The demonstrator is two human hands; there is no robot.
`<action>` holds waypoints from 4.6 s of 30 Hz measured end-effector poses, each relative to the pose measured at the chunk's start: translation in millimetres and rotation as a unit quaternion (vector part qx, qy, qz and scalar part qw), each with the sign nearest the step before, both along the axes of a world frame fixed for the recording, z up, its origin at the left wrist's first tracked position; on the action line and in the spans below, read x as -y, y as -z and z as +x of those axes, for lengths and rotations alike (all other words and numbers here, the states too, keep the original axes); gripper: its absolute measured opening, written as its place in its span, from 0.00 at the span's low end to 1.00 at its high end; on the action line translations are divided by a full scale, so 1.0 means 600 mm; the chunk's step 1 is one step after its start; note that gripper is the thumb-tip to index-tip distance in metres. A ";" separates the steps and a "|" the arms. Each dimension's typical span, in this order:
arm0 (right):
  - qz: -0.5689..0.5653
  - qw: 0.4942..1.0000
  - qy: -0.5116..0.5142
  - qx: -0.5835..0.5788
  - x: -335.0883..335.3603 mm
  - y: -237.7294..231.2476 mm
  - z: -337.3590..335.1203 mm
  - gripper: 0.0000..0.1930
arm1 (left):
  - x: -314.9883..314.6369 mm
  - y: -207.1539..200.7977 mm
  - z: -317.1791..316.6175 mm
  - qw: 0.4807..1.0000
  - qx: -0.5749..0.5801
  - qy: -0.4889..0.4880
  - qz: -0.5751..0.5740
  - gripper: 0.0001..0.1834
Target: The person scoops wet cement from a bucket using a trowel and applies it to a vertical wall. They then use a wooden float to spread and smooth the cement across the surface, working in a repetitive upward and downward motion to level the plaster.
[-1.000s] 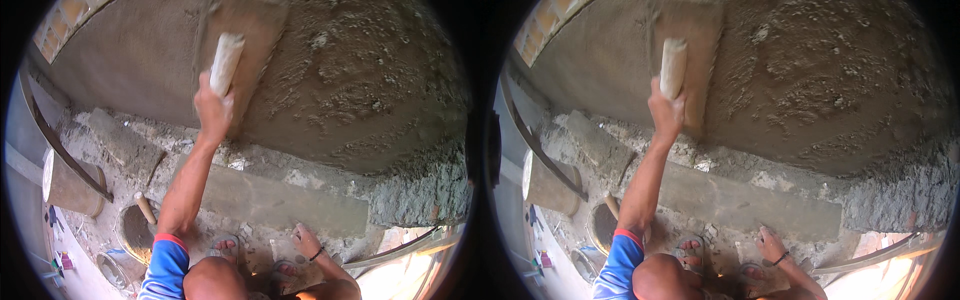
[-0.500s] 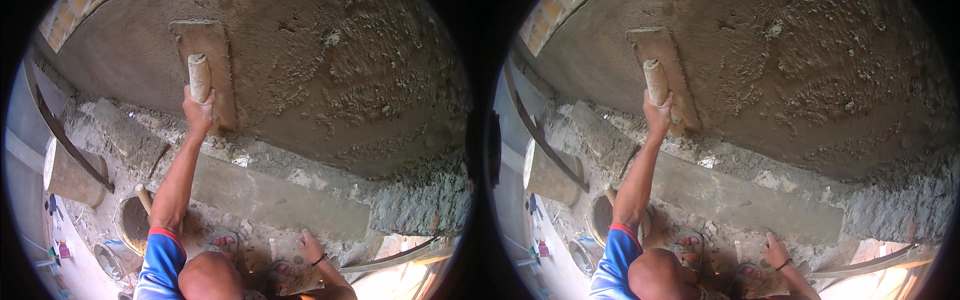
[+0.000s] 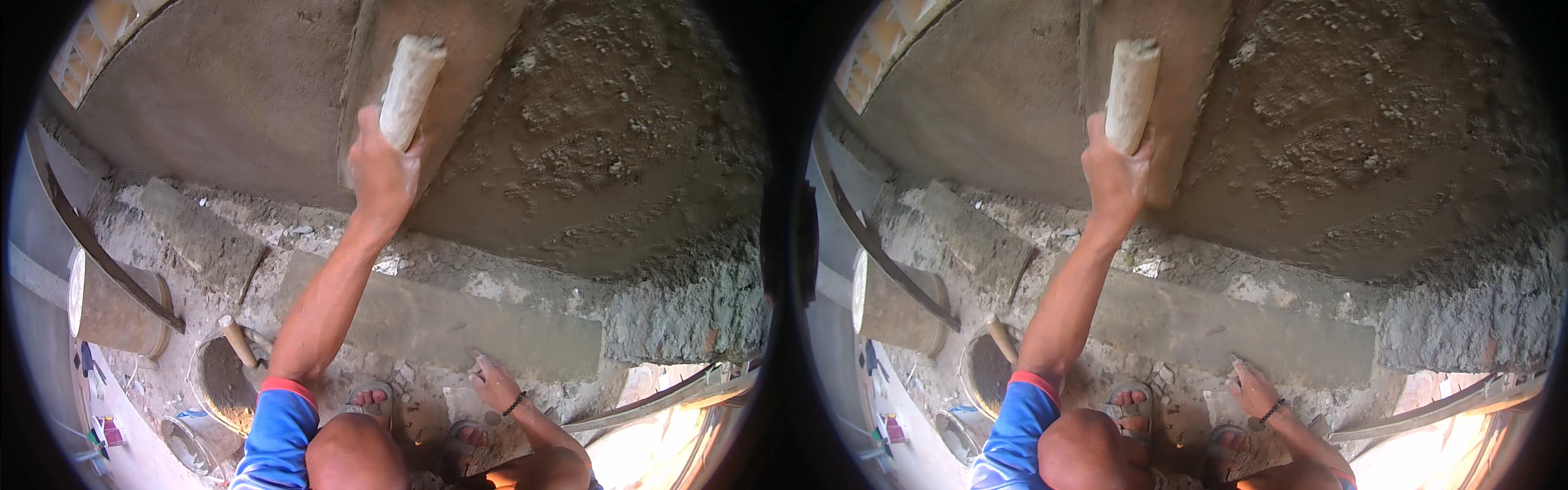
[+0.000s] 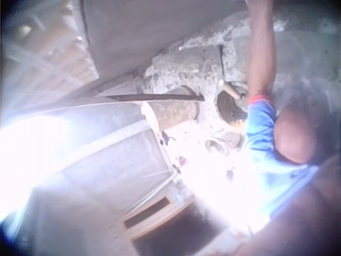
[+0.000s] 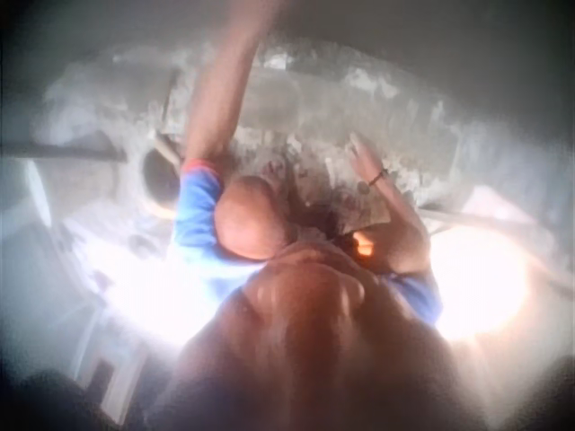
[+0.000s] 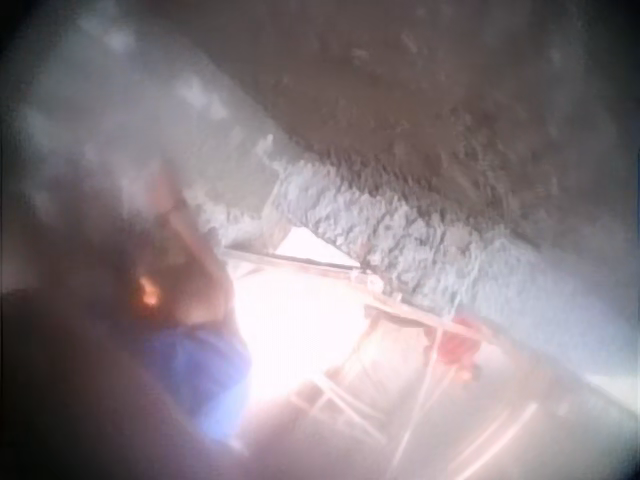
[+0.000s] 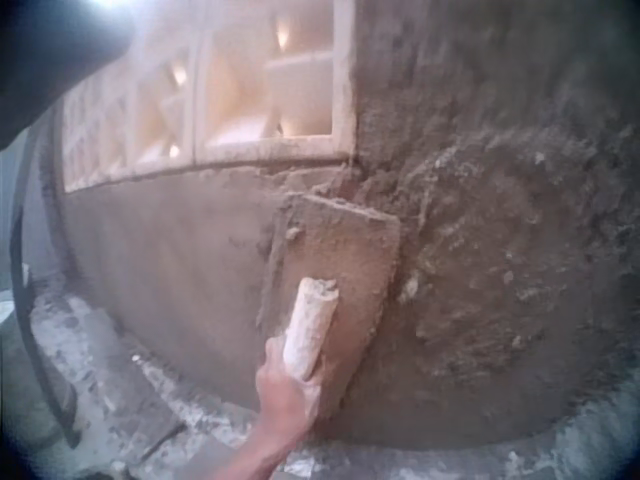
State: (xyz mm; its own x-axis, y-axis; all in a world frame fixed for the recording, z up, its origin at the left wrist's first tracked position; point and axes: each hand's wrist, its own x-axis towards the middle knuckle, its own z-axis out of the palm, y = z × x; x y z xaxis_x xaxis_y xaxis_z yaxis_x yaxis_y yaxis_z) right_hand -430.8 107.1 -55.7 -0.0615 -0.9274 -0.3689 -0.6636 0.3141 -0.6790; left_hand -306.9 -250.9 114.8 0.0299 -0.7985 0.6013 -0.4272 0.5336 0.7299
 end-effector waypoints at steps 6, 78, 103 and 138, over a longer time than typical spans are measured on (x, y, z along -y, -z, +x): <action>-0.024 0.999 0.022 0.005 0.000 -0.023 0.011 0.26 | 0.017 0.077 0.030 0.999 -0.048 -0.012 -0.012 0.23; 0.072 0.996 0.040 -0.024 -0.118 0.028 -0.025 0.28 | 0.133 0.081 0.198 0.999 0.000 -0.034 0.003 0.21; 0.106 0.993 0.031 -0.051 -0.099 0.048 -0.026 0.27 | 0.055 0.096 0.093 0.995 -0.026 -0.091 -0.040 0.21; -0.095 0.990 -0.057 -0.089 0.015 -0.145 -0.020 0.24 | -0.103 0.086 0.120 0.790 -0.531 0.129 0.278 0.17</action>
